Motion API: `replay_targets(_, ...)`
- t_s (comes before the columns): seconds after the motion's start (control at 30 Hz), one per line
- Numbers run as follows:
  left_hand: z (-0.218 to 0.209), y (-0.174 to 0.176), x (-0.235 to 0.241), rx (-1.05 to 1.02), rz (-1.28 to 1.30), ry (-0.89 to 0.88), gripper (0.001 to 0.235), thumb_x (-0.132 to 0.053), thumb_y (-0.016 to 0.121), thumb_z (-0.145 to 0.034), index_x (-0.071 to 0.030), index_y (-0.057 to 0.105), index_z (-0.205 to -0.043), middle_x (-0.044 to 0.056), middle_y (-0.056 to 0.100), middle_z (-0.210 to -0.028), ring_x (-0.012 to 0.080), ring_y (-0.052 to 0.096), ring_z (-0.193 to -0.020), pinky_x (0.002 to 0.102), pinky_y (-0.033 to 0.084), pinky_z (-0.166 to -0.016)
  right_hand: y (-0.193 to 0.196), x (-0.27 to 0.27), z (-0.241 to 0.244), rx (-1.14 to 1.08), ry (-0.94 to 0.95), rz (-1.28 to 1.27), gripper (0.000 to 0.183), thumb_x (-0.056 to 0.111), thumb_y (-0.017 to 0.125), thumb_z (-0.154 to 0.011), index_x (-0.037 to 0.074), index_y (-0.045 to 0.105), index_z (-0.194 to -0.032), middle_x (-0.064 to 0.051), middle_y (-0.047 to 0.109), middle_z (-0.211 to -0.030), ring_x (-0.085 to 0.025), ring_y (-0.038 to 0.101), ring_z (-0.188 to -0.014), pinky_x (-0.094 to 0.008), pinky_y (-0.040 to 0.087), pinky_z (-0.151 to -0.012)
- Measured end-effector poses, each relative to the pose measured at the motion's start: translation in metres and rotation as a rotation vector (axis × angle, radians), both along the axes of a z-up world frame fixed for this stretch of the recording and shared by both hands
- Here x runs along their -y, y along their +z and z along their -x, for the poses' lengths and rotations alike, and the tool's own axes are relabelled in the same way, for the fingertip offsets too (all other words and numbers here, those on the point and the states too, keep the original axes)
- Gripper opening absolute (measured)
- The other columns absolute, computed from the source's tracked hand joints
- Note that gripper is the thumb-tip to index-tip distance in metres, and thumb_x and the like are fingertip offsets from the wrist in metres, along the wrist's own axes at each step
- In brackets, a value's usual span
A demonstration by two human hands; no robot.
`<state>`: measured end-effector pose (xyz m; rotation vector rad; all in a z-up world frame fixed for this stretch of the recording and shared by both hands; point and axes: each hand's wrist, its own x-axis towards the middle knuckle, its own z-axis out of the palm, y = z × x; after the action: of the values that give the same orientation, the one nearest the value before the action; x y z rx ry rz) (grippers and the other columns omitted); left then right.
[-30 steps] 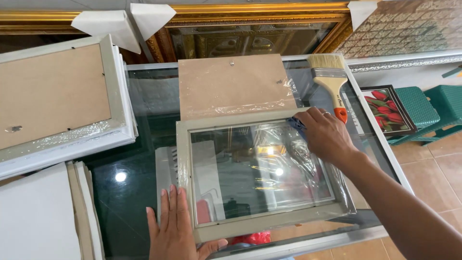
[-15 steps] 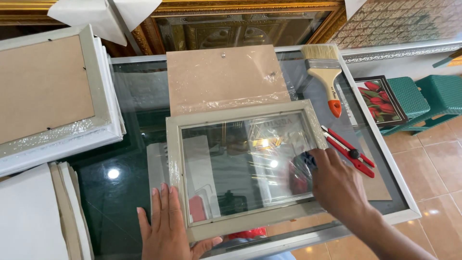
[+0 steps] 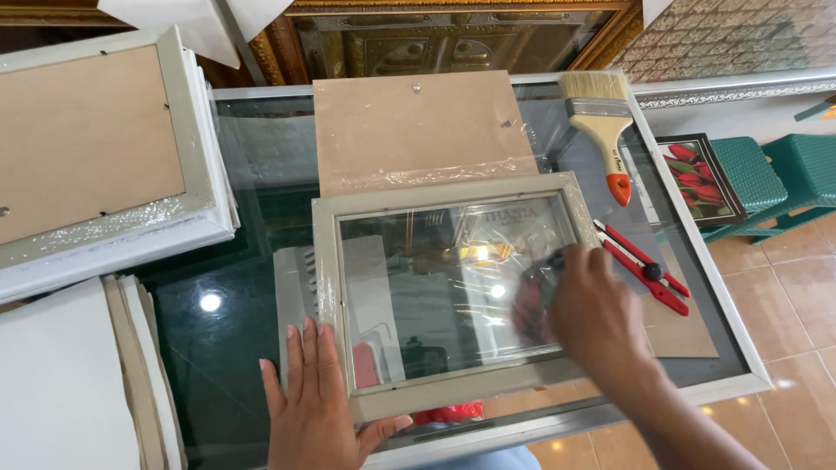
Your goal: Wiping down a picture frame and its glass with a cleaning cloth.
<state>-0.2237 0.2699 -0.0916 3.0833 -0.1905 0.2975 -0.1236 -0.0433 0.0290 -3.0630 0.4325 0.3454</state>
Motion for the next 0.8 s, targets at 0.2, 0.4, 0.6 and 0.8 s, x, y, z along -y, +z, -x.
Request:
replay_targets(0.2,0.0,0.007,0.002,0.05,0.005,-0.008,0.156,-0.111,0.041,-0.059,-0.003,0.009,-0.166,0.015,0.01,-0.174,0.0326,0.007,-0.161,0.059,0.005,-0.125,-0.02,-0.151,0.035,0.134,0.668,-0.516,0.029,-0.007,0.042,-0.084,-0.002,0.05,-0.111,-0.021,0.051,-0.099,-0.036,0.065,-0.052,-0.046,0.053,-0.033)
replay_targets(0.4,-0.001,-0.009,0.0,0.024,-0.051,0.053,0.168,-0.122,0.041,-0.05,-0.006,0.009,-0.167,0.013,0.011,-0.174,0.0294,0.009,-0.16,0.055,0.006,-0.125,0.019,-0.137,0.0,-0.227,0.389,-0.422,0.041,0.001,0.047,-0.098,0.01,0.042,-0.137,-0.017,0.051,-0.124,-0.032,0.069,-0.078,-0.036,0.063,-0.053)
replay_targets(0.6,-0.002,-0.024,-0.005,-0.033,-0.059,0.048,0.177,-0.129,0.049,-0.046,-0.007,0.006,-0.168,0.013,0.013,-0.172,0.0319,0.01,-0.159,0.059,0.009,-0.12,0.003,0.02,-0.022,0.065,0.115,0.06,0.033,0.017,0.056,-0.097,0.013,0.049,-0.13,-0.014,0.063,-0.116,-0.034,0.072,-0.075,-0.047,0.059,-0.057)
replay_targets(0.8,-0.003,-0.029,-0.004,0.017,-0.086,0.078,0.182,-0.13,0.052,-0.038,-0.008,0.011,-0.167,0.011,0.02,-0.171,0.0289,0.014,-0.16,0.058,0.014,-0.122,0.025,-0.114,-0.034,0.027,0.299,-0.612,0.04,0.029,0.051,-0.102,0.015,0.049,-0.139,-0.012,0.055,-0.139,-0.036,0.072,-0.097,-0.051,0.064,-0.077)
